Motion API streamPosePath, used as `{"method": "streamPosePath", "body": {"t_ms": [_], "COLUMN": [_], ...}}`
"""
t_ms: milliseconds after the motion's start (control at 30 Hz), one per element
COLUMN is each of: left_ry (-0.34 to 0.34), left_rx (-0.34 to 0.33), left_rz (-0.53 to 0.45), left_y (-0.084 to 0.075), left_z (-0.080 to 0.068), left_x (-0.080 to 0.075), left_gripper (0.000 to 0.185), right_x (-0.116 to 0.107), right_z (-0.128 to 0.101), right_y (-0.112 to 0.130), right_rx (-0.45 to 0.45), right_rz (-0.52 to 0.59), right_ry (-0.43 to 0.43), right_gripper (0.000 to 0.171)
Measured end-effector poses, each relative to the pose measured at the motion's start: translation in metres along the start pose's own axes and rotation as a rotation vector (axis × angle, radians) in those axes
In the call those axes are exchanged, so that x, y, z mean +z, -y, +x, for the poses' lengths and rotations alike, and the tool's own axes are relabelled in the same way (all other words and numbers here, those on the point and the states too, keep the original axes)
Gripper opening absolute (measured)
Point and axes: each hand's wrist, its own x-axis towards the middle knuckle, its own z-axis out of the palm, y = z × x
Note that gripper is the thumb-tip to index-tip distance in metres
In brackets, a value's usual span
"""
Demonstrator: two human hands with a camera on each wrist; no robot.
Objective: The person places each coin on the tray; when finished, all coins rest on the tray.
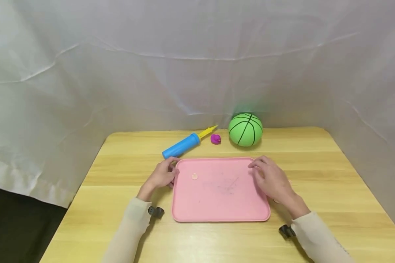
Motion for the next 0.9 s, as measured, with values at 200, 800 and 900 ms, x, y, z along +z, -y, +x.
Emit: {"method": "streamPosePath", "body": {"t_ms": [200,800,900], "left_ry": [0.001,0.001,-0.002], "left_rx": [0.031,0.013,0.011], "left_rz": [0.024,0.017,0.021], "left_y": [-0.001,0.002,0.002], "left_z": [-0.001,-0.004,-0.003], "left_x": [0.000,-0.002,-0.001], "left_gripper": [0.048,0.047,0.046], "right_x": [-0.021,-0.054,-0.055], "right_z": [-0.011,-0.038,-0.039], "right_y": [-0.030,-0.099,-0.102], "right_rx": [-0.004,0.025,0.002], "right_rz": [-0.020,-0.015,-0.013], "right_ry": [0.000,0.184,0.181], "right_gripper": [0.023,0.026,0.027]}}
